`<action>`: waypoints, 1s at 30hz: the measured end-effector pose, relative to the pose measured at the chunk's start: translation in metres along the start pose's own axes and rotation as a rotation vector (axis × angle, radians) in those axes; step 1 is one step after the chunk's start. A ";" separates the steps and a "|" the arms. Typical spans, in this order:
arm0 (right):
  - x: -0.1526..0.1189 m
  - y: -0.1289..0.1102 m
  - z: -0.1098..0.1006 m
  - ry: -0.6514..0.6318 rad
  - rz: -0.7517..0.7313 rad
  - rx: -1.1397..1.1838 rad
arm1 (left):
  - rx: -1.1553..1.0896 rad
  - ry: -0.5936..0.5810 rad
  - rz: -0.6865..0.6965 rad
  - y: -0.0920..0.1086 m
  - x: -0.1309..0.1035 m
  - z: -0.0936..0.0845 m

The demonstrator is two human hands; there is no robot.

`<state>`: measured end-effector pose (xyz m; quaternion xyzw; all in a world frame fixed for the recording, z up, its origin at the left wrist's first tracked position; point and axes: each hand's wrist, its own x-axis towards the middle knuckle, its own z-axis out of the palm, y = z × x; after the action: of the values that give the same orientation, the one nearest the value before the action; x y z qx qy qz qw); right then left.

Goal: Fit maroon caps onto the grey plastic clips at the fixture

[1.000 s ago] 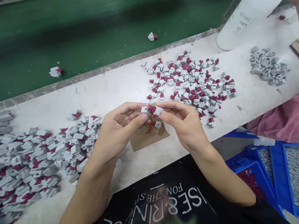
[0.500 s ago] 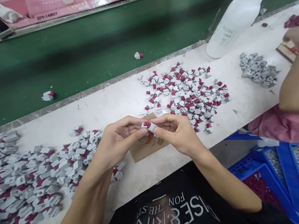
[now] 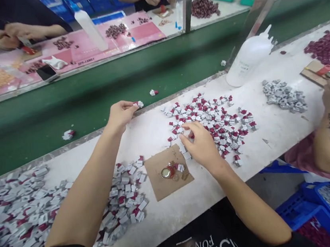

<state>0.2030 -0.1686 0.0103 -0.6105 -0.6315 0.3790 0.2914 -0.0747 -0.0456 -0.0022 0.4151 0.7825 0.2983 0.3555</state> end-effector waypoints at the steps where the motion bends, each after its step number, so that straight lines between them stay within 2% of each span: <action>1: -0.001 0.001 0.002 -0.005 -0.013 -0.025 | 0.029 0.032 -0.015 -0.001 0.011 -0.001; 5: -0.005 0.004 0.008 -0.017 -0.004 -0.030 | 0.160 0.086 -0.037 -0.008 0.035 -0.006; 11: -0.012 0.006 0.003 0.032 -0.001 -0.035 | 0.394 0.125 0.021 -0.009 0.039 -0.011; 14: -0.009 0.007 0.004 0.036 -0.010 -0.086 | 0.470 0.104 0.141 -0.003 0.035 -0.003; 18: 0.000 0.007 0.013 -0.005 -0.051 -0.222 | 0.629 -0.038 0.414 0.009 0.034 0.018; 22: 0.009 0.006 0.024 -0.006 -0.026 -0.351 | 0.670 -0.088 0.426 0.018 0.037 0.032; 26: 0.014 0.007 0.027 0.003 0.010 -0.373 | 0.639 -0.122 0.412 0.019 0.025 0.028; 30: 0.013 0.007 0.024 0.004 0.019 -0.376 | 0.550 -0.175 0.448 0.015 -0.010 0.011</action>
<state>0.1854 -0.1587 -0.0101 -0.6609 -0.6848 0.2558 0.1697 -0.0553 -0.0453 0.0059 0.6801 0.6898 0.1107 0.2221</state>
